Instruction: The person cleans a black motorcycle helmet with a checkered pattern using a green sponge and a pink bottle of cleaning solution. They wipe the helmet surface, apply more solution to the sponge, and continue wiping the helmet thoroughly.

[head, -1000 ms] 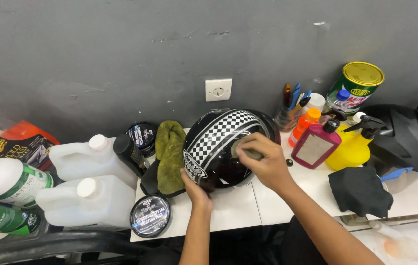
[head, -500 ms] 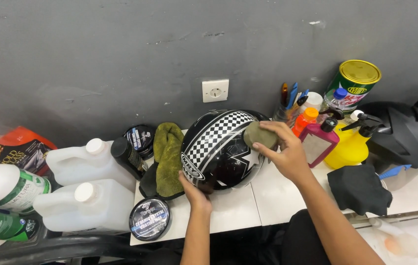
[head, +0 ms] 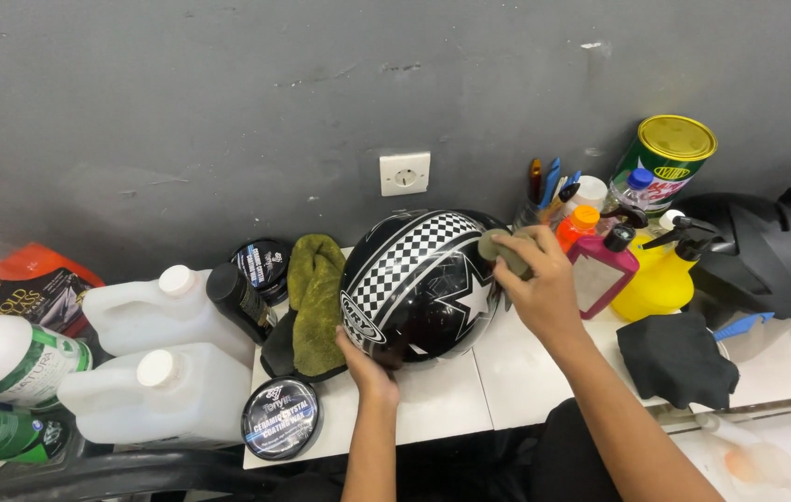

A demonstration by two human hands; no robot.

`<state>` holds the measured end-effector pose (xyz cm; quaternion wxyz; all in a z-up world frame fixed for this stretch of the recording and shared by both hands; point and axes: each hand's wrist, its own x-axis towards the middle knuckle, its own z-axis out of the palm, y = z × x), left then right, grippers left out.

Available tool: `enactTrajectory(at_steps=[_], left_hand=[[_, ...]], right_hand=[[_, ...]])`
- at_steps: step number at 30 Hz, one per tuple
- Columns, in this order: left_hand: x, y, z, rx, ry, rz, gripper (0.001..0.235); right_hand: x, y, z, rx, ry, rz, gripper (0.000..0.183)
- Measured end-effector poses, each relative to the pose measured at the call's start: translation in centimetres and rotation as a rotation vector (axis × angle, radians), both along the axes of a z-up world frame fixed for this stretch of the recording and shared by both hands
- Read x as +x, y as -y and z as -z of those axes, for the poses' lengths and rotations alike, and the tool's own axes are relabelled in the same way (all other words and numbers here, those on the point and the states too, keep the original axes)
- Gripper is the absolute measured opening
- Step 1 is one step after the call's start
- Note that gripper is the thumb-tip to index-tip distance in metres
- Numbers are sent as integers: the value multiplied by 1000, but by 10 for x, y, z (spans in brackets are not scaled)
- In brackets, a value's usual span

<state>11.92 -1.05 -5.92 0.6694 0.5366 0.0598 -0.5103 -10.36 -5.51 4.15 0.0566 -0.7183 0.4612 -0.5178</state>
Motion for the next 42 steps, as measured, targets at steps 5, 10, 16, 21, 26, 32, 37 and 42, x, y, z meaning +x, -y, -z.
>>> enactTrajectory(at_steps=[5, 10, 16, 21, 26, 32, 37, 42], left_hand=[[2, 4, -2, 1, 12, -8, 65], [2, 3, 6, -7, -25, -13, 71], [-1, 5, -4, 23, 16, -7, 76], [1, 11, 14, 65, 50, -25, 77], [-7, 0, -22, 56, 41, -28, 85], [-12, -3, -41, 54, 49, -40, 84], [-21, -14, -76, 55, 55, -53, 87], [-25, -19, -88, 71, 113, -27, 84]], right_hand=[[30, -10, 18, -29, -158, -160, 21], [11, 1, 18, 139, 10, -162, 36], [13, 4, 19, 233, 155, 14, 14], [33, -15, 17, 28, -21, -150, 10], [12, 25, 26, 75, 125, -28, 8], [51, -10, 14, -8, 46, -144, 5], [28, 20, 19, -49, 49, -59, 8], [42, 10, 9, -32, 149, 35, 5]])
